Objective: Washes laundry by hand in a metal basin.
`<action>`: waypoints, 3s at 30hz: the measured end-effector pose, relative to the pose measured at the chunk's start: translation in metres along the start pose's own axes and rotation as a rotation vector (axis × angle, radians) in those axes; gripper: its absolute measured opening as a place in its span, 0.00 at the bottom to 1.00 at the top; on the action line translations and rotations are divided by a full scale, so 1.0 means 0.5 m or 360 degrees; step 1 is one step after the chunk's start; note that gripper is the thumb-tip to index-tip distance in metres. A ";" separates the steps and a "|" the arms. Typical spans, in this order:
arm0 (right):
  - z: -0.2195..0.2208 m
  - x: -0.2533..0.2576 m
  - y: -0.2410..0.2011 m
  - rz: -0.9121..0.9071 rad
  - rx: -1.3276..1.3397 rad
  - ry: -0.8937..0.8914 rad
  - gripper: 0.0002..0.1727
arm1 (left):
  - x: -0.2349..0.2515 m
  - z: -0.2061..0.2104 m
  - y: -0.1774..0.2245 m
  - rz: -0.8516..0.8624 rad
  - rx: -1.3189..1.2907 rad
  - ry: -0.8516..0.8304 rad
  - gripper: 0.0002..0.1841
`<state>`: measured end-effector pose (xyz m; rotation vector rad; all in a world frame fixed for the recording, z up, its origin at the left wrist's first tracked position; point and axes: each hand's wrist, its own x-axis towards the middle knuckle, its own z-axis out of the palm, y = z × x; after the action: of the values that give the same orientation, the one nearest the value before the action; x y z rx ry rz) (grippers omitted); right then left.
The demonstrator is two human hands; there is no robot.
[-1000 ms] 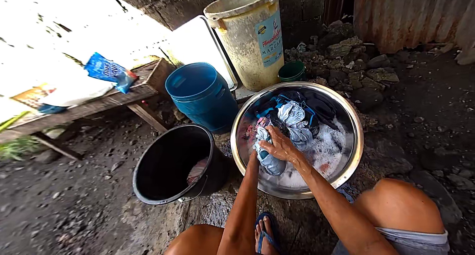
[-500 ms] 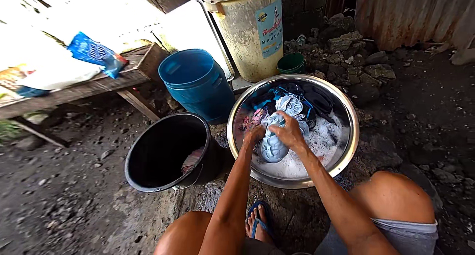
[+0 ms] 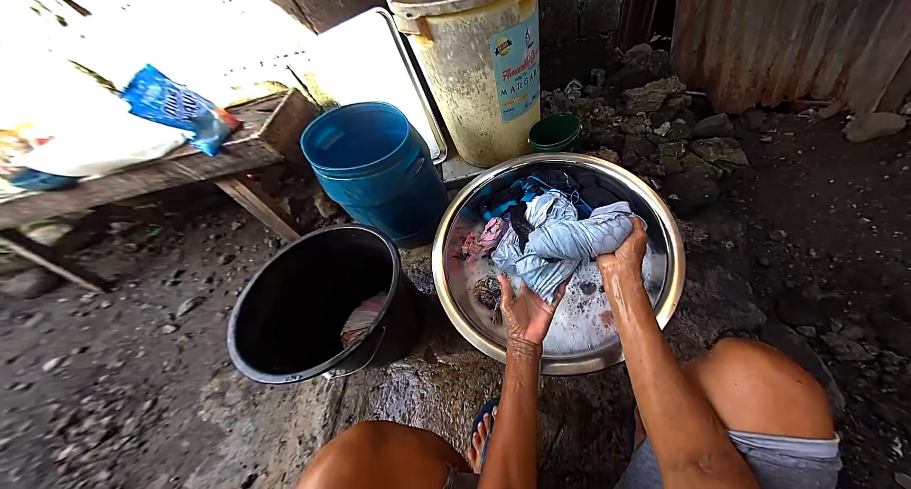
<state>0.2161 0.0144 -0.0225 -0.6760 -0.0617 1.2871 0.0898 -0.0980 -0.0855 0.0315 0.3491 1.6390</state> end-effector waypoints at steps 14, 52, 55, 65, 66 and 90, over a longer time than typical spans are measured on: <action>0.078 -0.195 -0.029 -0.1260 -0.1052 -0.1836 0.15 | 0.015 0.257 0.192 0.0089 0.1769 -0.0061 0.15; 0.020 -0.147 0.068 0.0583 0.0089 -0.0483 0.19 | 0.063 0.156 0.234 0.0077 0.1449 -0.0377 0.25; 0.023 -0.123 0.042 0.0021 -0.0479 -0.0463 0.12 | 0.054 0.208 0.254 0.0369 0.2077 -0.0119 0.12; 0.053 -0.304 0.036 -0.1671 -0.1383 -0.1666 0.11 | 0.047 0.253 0.264 -0.0023 0.2724 -0.0031 0.10; 0.046 -0.330 0.052 -0.1711 -0.1411 -0.1746 0.10 | 0.045 0.260 0.270 -0.0119 0.2841 -0.0073 0.09; -0.153 -0.403 0.313 -0.1574 -0.2187 -0.2444 0.12 | 0.090 -0.016 0.213 -0.0815 0.3853 -0.0250 0.13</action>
<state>0.0508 -0.1804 -0.0969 -0.4288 -2.3552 0.3194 -0.0200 -0.0616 -0.0754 1.6416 1.7674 -0.0986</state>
